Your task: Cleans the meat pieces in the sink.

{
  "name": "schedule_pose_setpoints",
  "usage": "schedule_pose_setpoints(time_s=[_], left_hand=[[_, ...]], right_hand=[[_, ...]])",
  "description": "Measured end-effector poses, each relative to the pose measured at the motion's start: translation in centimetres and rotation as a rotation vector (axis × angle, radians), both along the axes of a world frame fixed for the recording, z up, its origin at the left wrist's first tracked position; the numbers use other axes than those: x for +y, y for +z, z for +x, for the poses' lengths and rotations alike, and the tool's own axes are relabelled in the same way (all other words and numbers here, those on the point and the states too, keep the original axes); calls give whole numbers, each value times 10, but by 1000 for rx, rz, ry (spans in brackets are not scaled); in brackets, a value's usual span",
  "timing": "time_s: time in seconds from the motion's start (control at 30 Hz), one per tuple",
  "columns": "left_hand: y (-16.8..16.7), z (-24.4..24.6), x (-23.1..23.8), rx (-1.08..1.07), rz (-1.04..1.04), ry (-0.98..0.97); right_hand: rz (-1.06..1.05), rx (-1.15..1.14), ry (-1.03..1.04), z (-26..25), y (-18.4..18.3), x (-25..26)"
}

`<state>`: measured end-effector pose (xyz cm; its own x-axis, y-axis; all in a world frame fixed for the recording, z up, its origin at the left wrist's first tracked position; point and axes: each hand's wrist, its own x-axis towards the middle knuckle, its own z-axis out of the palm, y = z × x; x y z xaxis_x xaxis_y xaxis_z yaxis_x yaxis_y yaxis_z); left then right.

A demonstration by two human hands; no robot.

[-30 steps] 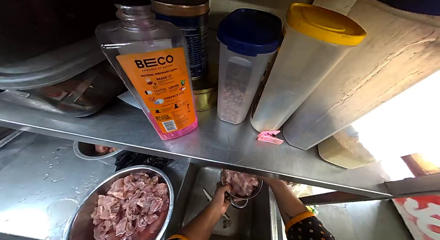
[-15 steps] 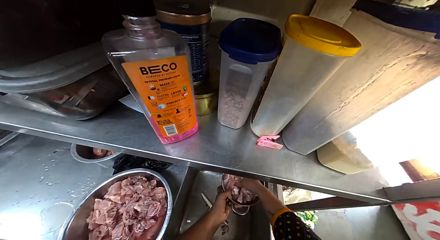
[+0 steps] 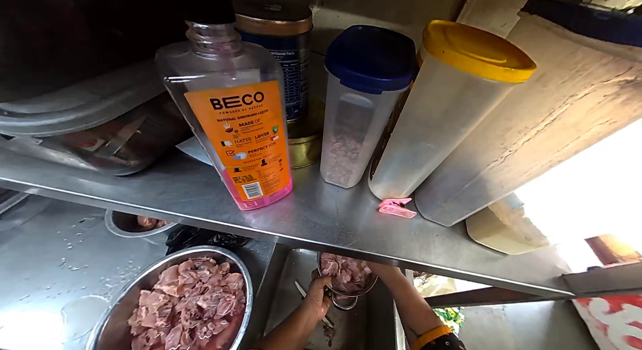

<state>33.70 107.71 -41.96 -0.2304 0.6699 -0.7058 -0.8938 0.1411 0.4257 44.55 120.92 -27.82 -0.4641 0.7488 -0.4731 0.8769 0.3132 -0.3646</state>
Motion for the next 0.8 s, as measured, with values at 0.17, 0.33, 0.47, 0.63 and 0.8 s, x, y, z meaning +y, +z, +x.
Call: schedule_pose_setpoints(time_s=[0.17, 0.33, 0.47, 0.63, 0.8], left_hand=[[-1, 1, -3, 54, 60, -15], [12, 5, -6, 241, 12, -72], [25, -3, -16, 330, -43, -46], [48, -15, -31, 534, -134, -40], [67, -32, -46, 992, -357, -200]], right_hand=[[-132, 205, -140, 4, -64, 6], [-84, 443, -313, -16, -135, -25], [-112, 634, -314, -32, -149, -39], [-309, 892, -428, -59, -162, -63], [-517, 1318, -688, -90, -151, -108]])
